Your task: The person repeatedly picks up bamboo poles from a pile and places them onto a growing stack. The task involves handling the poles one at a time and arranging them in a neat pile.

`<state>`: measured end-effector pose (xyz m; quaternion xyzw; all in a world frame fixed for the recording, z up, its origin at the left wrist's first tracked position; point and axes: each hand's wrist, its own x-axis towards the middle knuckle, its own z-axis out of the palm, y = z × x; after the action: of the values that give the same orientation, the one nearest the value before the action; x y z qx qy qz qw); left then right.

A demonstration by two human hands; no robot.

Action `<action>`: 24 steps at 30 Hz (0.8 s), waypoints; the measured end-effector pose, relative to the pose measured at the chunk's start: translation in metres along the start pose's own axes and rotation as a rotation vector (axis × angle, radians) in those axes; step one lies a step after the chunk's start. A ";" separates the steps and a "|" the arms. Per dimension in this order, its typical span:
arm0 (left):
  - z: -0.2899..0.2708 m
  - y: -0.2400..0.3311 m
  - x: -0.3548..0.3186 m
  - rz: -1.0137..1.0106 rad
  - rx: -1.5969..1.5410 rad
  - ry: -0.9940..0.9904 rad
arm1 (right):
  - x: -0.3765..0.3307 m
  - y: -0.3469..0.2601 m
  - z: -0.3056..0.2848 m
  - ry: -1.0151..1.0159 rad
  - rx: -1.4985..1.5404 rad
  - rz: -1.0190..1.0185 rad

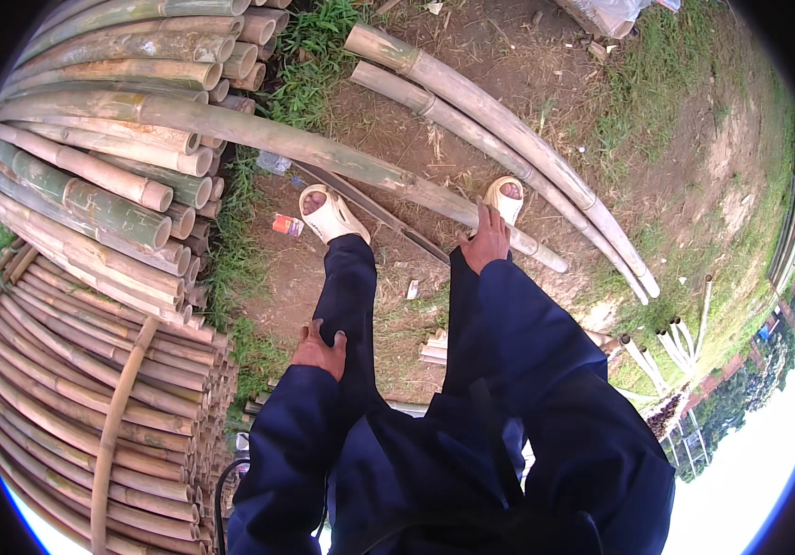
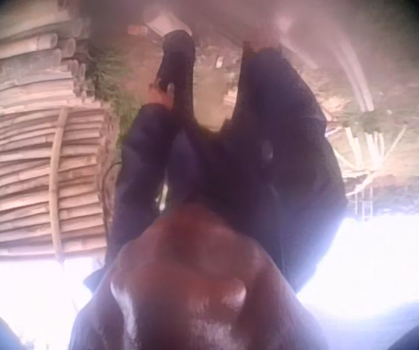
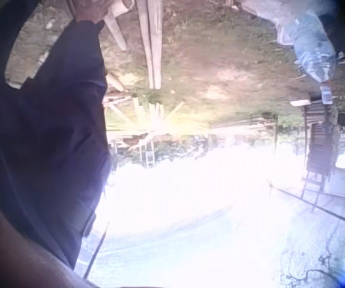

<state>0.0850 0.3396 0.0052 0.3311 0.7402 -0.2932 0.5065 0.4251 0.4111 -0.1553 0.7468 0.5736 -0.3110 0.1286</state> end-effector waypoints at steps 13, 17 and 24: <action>0.041 0.039 -0.021 -0.079 0.162 0.009 | 0.057 0.137 0.040 -0.310 -0.205 -0.146; 0.031 0.033 -0.023 -0.069 0.160 -0.013 | 0.028 0.117 -0.026 -0.258 -0.092 -0.305; 0.017 0.005 -0.013 -0.035 -0.011 -0.103 | 0.035 -0.082 -0.091 -0.114 0.195 -0.497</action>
<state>0.1018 0.3265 0.0115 0.2998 0.7205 -0.3144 0.5405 0.3826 0.5128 -0.0929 0.5734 0.6985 -0.4281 0.0080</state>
